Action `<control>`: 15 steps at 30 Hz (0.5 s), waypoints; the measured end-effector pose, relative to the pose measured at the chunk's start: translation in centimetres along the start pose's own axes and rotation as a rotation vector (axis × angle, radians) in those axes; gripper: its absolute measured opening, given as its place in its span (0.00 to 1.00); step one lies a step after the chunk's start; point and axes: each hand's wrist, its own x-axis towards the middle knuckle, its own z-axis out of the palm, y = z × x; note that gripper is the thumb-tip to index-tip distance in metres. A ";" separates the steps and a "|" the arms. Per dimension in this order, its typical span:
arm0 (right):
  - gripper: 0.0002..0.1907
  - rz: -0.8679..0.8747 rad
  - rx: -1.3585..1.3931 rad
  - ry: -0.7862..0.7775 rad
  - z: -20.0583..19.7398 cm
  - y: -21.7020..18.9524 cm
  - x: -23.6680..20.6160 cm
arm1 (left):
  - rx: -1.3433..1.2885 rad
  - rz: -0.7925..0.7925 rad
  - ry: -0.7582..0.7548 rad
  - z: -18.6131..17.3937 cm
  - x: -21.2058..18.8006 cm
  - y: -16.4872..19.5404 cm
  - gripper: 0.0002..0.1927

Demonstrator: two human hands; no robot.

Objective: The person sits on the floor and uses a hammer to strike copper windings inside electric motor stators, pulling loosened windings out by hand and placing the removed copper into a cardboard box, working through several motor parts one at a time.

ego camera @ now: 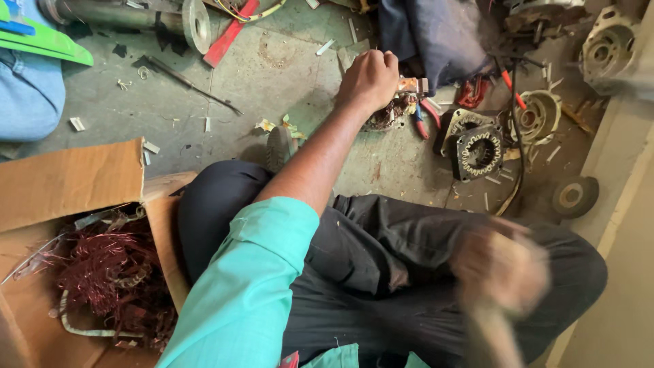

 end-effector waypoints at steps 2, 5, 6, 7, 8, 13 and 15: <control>0.13 -0.263 0.183 -0.021 -2.8 -3.0 0.2 | 0.003 0.020 0.042 0.0 0.0 0.0 0.28; 0.13 -0.513 0.422 -0.017 -1.9 -4.2 1.8 | 0.015 0.040 0.039 -0.1 -0.1 -0.1 0.28; 0.13 -0.536 0.464 0.002 -0.2 -3.2 2.3 | 0.010 0.032 0.039 -0.1 -0.1 -0.1 0.28; 0.13 -0.472 0.347 -0.002 2.2 -1.1 2.7 | 0.004 0.024 0.041 -0.2 -0.1 -0.1 0.27; 0.13 -0.379 0.135 -0.049 3.6 0.6 3.1 | 0.002 0.016 0.046 -0.2 -0.1 -0.1 0.27; 0.13 0.204 -0.400 -0.094 3.4 4.2 0.7 | 0.001 0.014 0.027 0.0 0.1 0.0 0.27; 0.10 0.296 0.136 0.026 -1.4 -0.2 0.7 | 0.000 0.046 0.048 0.2 0.3 -0.1 0.28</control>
